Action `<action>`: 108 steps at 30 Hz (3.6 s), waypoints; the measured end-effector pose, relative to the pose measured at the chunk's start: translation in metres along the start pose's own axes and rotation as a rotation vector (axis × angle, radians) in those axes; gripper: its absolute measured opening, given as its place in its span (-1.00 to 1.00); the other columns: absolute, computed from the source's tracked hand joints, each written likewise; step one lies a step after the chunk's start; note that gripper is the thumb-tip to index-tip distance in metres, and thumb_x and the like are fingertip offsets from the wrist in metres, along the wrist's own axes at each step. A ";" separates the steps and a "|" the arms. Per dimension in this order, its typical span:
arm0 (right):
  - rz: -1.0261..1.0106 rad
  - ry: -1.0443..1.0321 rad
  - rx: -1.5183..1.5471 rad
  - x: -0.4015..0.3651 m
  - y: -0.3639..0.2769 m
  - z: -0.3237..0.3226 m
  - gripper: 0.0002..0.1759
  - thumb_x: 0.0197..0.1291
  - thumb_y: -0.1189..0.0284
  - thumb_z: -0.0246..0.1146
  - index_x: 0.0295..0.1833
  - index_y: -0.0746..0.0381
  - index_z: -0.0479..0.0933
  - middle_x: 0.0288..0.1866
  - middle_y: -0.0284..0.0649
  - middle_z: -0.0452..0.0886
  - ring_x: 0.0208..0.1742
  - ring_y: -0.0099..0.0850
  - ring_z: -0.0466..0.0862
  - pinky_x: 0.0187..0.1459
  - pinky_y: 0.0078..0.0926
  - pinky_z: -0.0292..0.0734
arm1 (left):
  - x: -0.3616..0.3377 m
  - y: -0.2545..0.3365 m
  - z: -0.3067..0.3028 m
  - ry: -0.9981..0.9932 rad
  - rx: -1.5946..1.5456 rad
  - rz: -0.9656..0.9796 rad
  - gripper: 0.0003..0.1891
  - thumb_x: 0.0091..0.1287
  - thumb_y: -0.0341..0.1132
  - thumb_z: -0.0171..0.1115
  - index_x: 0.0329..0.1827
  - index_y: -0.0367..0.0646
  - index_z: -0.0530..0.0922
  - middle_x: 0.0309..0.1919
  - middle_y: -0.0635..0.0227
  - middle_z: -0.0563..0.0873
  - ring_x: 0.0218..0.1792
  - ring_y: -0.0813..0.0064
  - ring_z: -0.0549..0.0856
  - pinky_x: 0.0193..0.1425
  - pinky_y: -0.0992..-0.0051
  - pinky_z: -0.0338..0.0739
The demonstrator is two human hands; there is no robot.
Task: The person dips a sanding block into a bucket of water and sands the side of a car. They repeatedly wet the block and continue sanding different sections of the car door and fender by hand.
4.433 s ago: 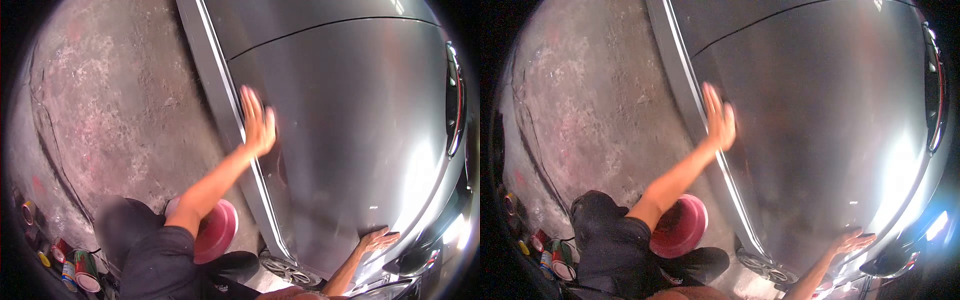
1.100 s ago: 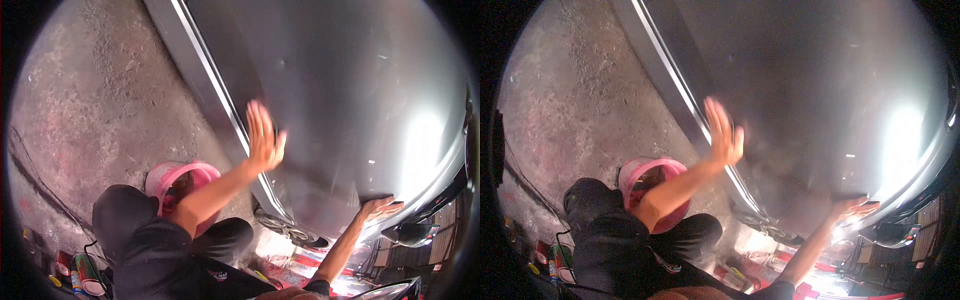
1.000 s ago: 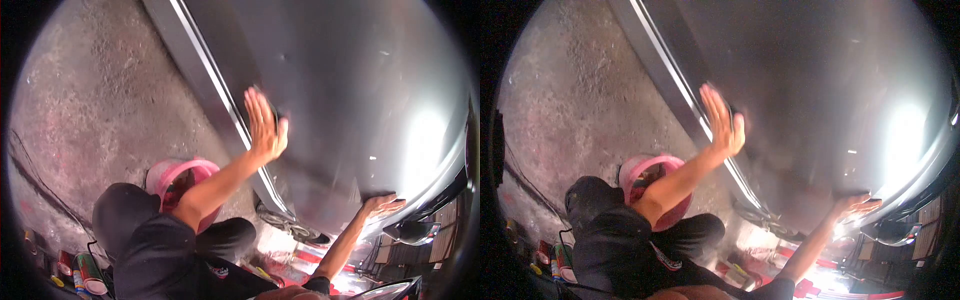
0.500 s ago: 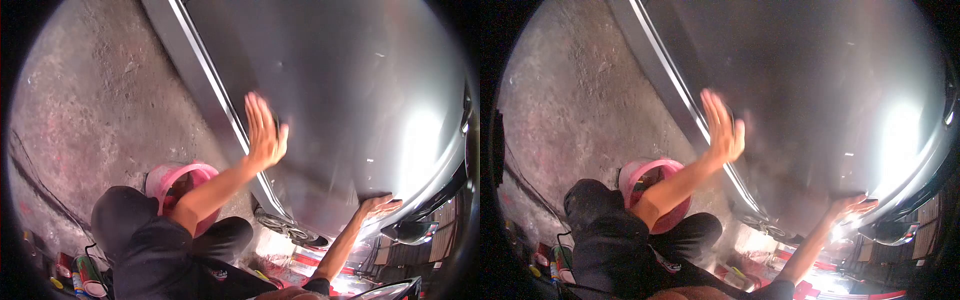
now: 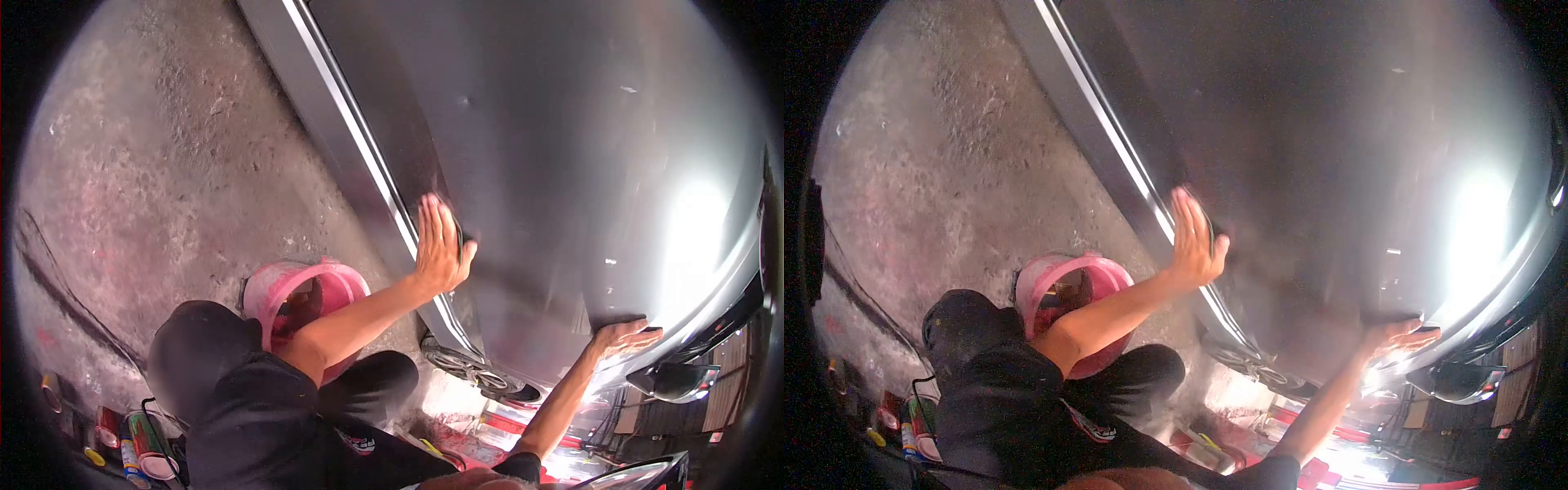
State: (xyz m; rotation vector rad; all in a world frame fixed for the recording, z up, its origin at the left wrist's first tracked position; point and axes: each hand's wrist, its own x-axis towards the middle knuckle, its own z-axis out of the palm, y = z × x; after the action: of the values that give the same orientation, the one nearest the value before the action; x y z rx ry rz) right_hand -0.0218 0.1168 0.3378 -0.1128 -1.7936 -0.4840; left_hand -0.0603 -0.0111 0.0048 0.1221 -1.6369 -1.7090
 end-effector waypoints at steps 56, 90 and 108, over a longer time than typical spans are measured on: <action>-0.257 -0.007 -0.253 0.010 0.058 0.010 -0.08 0.40 -0.15 -0.28 0.47 0.51 0.03 0.47 0.37 0.08 0.51 0.18 0.09 0.51 0.06 -0.04 | 0.021 0.018 0.014 0.171 -0.163 -0.261 -0.17 0.50 -0.02 -0.24 0.49 -0.55 -0.36 0.48 -0.33 -0.47 0.52 -0.25 -0.40 0.58 -0.06 -0.36; -0.003 -0.026 0.049 0.001 -0.019 -0.007 -0.10 0.39 -0.11 -0.24 0.45 0.53 0.08 0.45 0.33 0.14 0.46 0.19 0.14 0.46 0.06 0.00 | -0.089 0.004 0.043 -0.122 -0.050 0.044 -0.21 0.54 -0.06 -0.25 0.50 -0.55 -0.33 0.46 -0.44 -0.40 0.50 -0.40 -0.30 0.54 -0.16 -0.29; -0.161 -0.009 -0.080 0.001 0.016 0.007 -0.08 0.42 -0.16 -0.33 0.49 0.48 0.02 0.51 0.30 0.04 0.54 0.13 0.06 0.52 0.04 -0.06 | 0.076 0.007 -0.029 0.183 -0.105 -0.206 -0.20 0.53 -0.09 -0.18 0.49 -0.56 -0.33 0.48 -0.41 -0.32 0.52 -0.31 -0.31 0.56 -0.11 -0.37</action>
State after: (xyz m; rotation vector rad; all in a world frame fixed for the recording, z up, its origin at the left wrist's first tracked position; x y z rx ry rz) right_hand -0.0229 0.1337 0.3419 -0.0262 -1.8004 -0.6710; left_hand -0.0960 -0.0768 0.0378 0.3962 -1.4370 -1.8742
